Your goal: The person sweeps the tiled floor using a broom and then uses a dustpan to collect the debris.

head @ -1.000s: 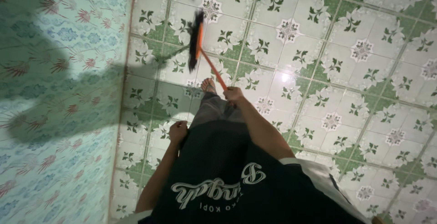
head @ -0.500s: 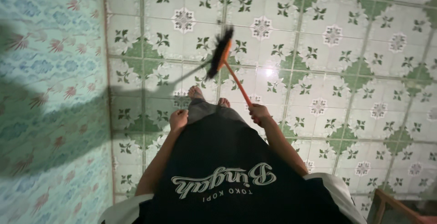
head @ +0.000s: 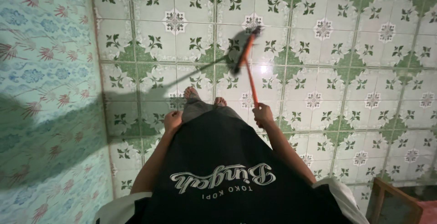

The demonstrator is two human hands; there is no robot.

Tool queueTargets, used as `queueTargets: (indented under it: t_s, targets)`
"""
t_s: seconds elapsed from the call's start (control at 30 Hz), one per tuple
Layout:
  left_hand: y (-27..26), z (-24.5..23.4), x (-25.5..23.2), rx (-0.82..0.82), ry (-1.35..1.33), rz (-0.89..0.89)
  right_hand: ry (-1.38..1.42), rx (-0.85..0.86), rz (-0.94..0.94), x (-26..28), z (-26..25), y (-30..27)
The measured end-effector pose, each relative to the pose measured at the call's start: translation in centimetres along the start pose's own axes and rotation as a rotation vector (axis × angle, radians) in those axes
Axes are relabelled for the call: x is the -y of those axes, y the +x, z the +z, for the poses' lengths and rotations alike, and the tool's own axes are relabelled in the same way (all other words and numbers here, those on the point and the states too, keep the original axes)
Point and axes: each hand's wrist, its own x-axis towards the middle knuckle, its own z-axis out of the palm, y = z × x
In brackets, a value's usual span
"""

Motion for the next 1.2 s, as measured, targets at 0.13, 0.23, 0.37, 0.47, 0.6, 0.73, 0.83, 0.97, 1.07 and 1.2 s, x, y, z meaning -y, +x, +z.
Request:
queueTargets:
  t_s: [0.13, 0.23, 0.37, 0.47, 0.6, 0.73, 0.83, 0.97, 1.07, 1.2]
  targets:
    - [-1.3, -0.5, 1.2, -0.006, 0.083, 0.029, -0.027, 0.17, -0.093, -0.8, 1.4, -0.8]
    - [-1.5, -0.4, 1.5, -0.059, 0.057, -0.031, -0.037, 0.315, -0.205, -1.1, 4.4, 1.1]
    - [-1.2, -0.4, 1.4, -0.076, 0.077, 0.014, -0.202, 0.444, -0.293, 0.6, 10.2, 4.2]
    - [-1.1, -0.5, 1.5, -0.039, 0.048, 0.019, 0.146, 0.627, -0.387, 1.2, 14.3, 4.8]
    - [-1.3, -0.9, 1.7, -0.033, -0.011, 0.077, -0.207, 0.451, -0.322, 3.2, 16.4, 5.7]
    - [-1.7, -1.5, 1.9, -0.026, -0.016, 0.063, -0.126, 0.381, -0.169, 3.2, 15.6, 5.4]
    - [-1.6, -2.0, 1.9, 0.003, 0.031, -0.007, -0.064, 0.337, -0.127, 2.8, 13.5, 5.8]
    - [-1.1, -1.9, 1.2, -0.028, 0.102, 0.028, 0.073, 0.277, -0.023, 1.3, 9.3, 6.2]
    - [-0.2, -1.4, 0.4, -0.015, 0.113, 0.078, 0.209, 0.296, 0.039, 0.1, 5.2, 6.5]
    - [0.6, -0.5, -0.5, -0.002, 0.064, 0.008, 0.216, 0.194, 0.081, -0.7, 0.6, 6.9]
